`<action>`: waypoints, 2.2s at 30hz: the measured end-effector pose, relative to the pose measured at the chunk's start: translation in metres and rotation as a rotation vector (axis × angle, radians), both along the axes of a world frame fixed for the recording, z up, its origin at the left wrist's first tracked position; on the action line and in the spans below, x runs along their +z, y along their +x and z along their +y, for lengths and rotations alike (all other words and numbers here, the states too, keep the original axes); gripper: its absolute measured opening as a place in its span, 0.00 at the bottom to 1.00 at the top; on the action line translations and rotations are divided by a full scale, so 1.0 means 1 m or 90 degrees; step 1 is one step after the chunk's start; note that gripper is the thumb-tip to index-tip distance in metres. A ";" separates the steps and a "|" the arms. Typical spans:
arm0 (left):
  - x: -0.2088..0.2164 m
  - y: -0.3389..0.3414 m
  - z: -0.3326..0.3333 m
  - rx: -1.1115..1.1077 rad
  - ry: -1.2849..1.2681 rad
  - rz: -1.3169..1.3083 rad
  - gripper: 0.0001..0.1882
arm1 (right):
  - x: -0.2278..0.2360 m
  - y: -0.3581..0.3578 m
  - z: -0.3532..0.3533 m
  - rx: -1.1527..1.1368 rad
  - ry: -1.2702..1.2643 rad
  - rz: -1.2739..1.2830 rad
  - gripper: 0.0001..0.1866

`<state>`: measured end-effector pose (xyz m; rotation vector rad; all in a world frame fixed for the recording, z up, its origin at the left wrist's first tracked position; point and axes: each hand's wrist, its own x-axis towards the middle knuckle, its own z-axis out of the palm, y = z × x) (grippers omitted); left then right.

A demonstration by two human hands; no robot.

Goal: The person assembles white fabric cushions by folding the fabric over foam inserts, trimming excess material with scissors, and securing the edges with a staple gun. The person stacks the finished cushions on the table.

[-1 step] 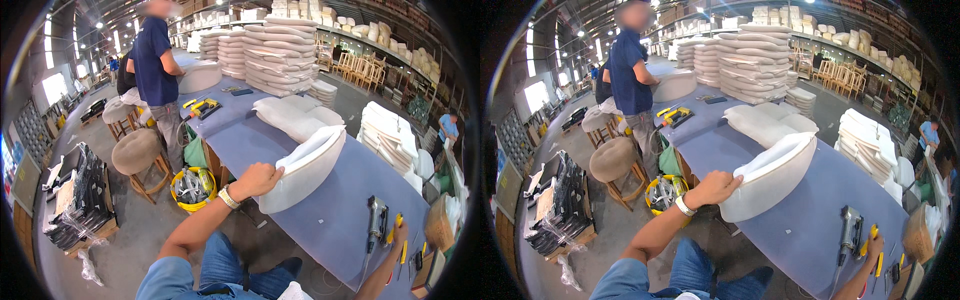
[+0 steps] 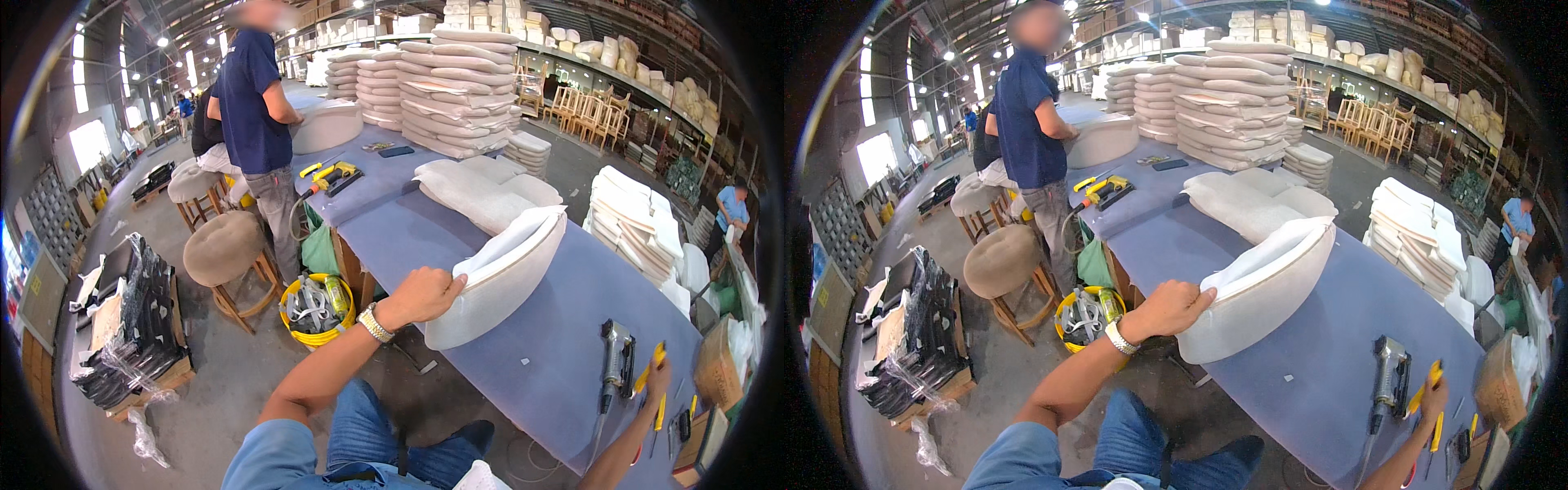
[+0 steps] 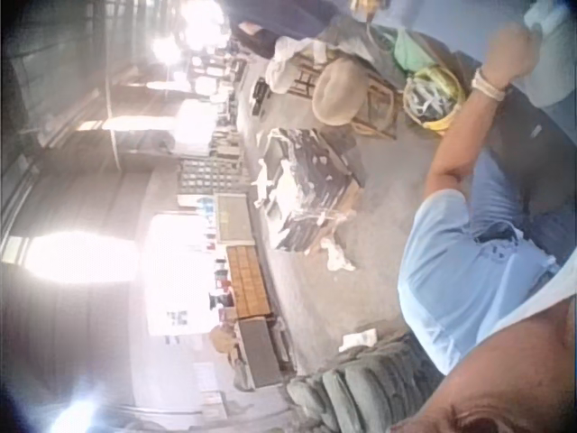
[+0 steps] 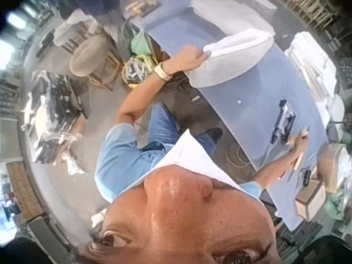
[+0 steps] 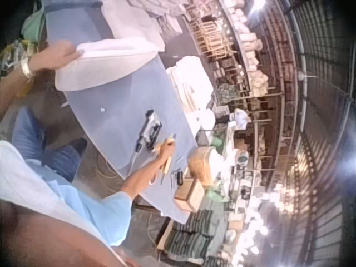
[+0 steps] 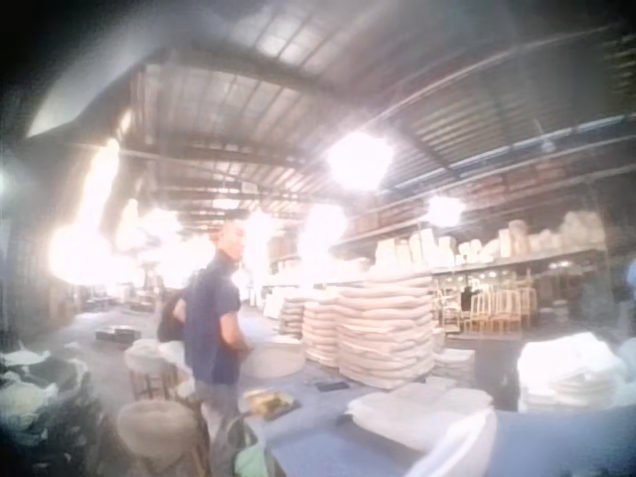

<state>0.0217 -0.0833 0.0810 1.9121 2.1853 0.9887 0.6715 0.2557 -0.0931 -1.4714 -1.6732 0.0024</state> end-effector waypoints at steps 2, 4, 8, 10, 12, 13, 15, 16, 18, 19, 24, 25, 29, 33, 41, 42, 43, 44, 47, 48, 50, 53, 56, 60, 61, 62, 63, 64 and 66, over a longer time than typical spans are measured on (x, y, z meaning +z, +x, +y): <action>0.008 0.010 0.005 -0.031 -0.018 -0.015 0.32 | 0.048 -0.010 -0.016 0.072 0.104 0.154 0.16; -0.002 0.014 0.002 -0.014 0.034 0.048 0.31 | 0.115 -0.079 -0.072 0.184 -0.017 0.439 0.16; -0.017 0.024 0.002 -0.016 0.031 0.034 0.32 | 0.167 -0.181 -0.130 0.456 0.160 0.759 0.19; -0.017 0.035 -0.011 0.015 0.078 0.006 0.32 | 0.179 -0.239 -0.175 0.671 0.115 0.783 0.19; -0.018 0.039 -0.021 0.020 0.074 -0.023 0.29 | 0.193 -0.302 -0.218 0.678 0.113 0.815 0.20; -0.017 0.042 -0.020 0.023 0.087 -0.034 0.28 | 0.198 -0.324 -0.235 0.741 0.093 0.834 0.19; -0.019 0.049 -0.020 0.021 0.086 -0.052 0.28 | 0.197 -0.368 -0.252 0.681 0.112 0.904 0.16; -0.021 0.051 -0.022 0.031 0.090 -0.064 0.28 | 0.199 -0.388 -0.257 0.613 0.074 0.959 0.14; -0.030 0.056 -0.022 0.024 0.139 -0.102 0.28 | 0.192 -0.413 -0.260 0.622 -0.018 0.988 0.13; -0.032 0.060 -0.021 0.010 0.166 -0.128 0.27 | 0.186 -0.424 -0.257 0.611 -0.052 0.999 0.13; -0.050 0.069 -0.025 0.019 0.159 -0.227 0.28 | 0.160 -0.457 -0.262 0.564 -0.096 1.053 0.12; -0.052 0.073 -0.026 0.017 0.168 -0.243 0.28 | 0.160 -0.459 -0.266 0.545 -0.096 1.036 0.12; -0.054 0.086 -0.029 0.007 0.198 -0.294 0.28 | 0.156 -0.455 -0.280 0.529 -0.122 0.976 0.11; -0.059 0.081 -0.028 0.010 0.174 -0.293 0.29 | 0.152 -0.453 -0.281 0.517 -0.126 0.971 0.12; -0.060 0.093 -0.033 0.010 0.210 -0.372 0.29 | 0.141 -0.443 -0.290 0.485 -0.157 0.986 0.14; -0.062 0.094 -0.034 0.006 0.207 -0.370 0.29 | 0.140 -0.441 -0.292 0.477 -0.168 0.998 0.14; -0.063 0.096 -0.034 -0.005 0.214 -0.368 0.29 | 0.139 -0.440 -0.293 0.470 -0.168 0.994 0.14; -0.064 0.097 -0.034 -0.017 0.221 -0.364 0.29 | 0.137 -0.438 -0.294 0.463 -0.168 0.992 0.14; -0.064 0.100 -0.033 -0.032 0.227 -0.371 0.28 | 0.131 -0.436 -0.295 0.460 -0.162 0.968 0.14; -0.065 0.101 -0.033 -0.035 0.227 -0.374 0.28 | 0.129 -0.436 -0.295 0.463 -0.157 0.958 0.15; -0.065 0.103 -0.034 -0.039 0.231 -0.392 0.28 | 0.128 -0.436 -0.295 0.444 -0.152 0.974 0.14; -0.076 0.093 -0.034 -0.033 0.168 -0.385 0.27 | 0.129 -0.436 -0.294 0.432 -0.152 0.965 0.14; -0.082 0.088 -0.037 -0.104 0.193 -0.352 0.22 | 0.125 -0.433 -0.288 0.437 -0.168 0.929 0.15; -0.077 0.088 -0.043 -0.248 0.240 -0.270 0.28 | 0.127 -0.430 -0.285 0.442 -0.216 0.921 0.15; -0.082 0.086 -0.041 -0.252 0.240 -0.270 0.32 | 0.128 -0.432 -0.286 0.441 -0.219 0.923 0.15; -0.082 0.086 -0.041 -0.246 0.242 -0.280 0.32 | 0.130 -0.433 -0.288 0.442 -0.224 0.922 0.15; -0.082 0.086 -0.041 -0.241 0.244 -0.289 0.31 | 0.131 -0.434 -0.289 0.443 -0.229 0.922 0.15; -0.082 0.086 -0.042 -0.235 0.247 -0.299 0.31 | 0.133 -0.434 -0.289 0.457 -0.237 0.912 0.15; -0.080 0.088 -0.043 -0.217 0.242 -0.317 0.31 | 0.135 -0.435 -0.291 0.483 -0.253 0.895 0.14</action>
